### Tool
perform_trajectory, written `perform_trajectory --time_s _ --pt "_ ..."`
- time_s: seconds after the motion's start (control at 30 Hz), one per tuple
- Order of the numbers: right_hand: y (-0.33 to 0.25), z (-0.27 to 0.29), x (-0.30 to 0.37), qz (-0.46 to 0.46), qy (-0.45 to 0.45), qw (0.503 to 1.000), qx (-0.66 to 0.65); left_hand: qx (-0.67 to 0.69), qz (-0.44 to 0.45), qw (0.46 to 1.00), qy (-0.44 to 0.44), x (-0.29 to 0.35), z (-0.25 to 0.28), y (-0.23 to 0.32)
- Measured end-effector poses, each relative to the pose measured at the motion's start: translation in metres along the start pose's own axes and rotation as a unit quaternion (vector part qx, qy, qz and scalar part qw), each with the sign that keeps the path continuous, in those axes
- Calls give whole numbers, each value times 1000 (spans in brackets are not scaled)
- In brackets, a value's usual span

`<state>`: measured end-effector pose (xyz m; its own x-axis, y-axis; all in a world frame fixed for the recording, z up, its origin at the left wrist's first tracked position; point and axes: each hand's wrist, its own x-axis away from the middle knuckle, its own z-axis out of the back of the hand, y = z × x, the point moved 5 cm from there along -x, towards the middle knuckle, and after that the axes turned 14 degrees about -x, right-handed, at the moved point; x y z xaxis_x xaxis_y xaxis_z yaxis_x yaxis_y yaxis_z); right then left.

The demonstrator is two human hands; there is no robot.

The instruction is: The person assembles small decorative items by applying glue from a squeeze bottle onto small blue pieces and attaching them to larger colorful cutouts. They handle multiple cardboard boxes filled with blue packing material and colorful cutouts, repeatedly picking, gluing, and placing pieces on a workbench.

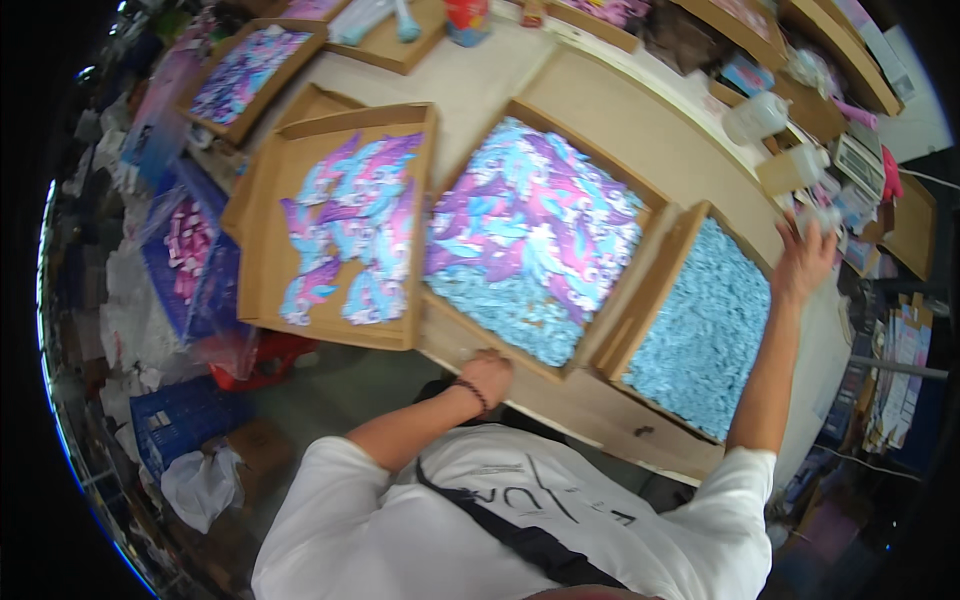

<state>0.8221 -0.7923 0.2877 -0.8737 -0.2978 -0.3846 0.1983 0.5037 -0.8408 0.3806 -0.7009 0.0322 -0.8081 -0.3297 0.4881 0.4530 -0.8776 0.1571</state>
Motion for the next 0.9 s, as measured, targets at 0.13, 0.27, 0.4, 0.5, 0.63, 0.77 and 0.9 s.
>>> perform_trajectory --time_s 0.13,0.27,0.4,0.5,0.63,0.77,0.9 --pt "-39 18 93 -4 108 993 36 49 -108 992 53 8 19 -5" --pt "-59 22 179 -22 164 984 69 171 -267 948 25 55 54 -25" --pt "-66 17 246 -21 209 975 78 229 -300 921 96 106 98 -77" --pt "-63 9 281 -22 234 970 66 241 -254 916 197 124 126 -130" --pt "-53 1 306 -26 250 966 54 272 -145 921 238 130 137 -189" --pt "-51 4 313 -30 252 965 63 298 -61 913 272 137 133 -221" --pt "-52 7 318 -30 261 964 42 277 -58 921 268 142 122 -225"
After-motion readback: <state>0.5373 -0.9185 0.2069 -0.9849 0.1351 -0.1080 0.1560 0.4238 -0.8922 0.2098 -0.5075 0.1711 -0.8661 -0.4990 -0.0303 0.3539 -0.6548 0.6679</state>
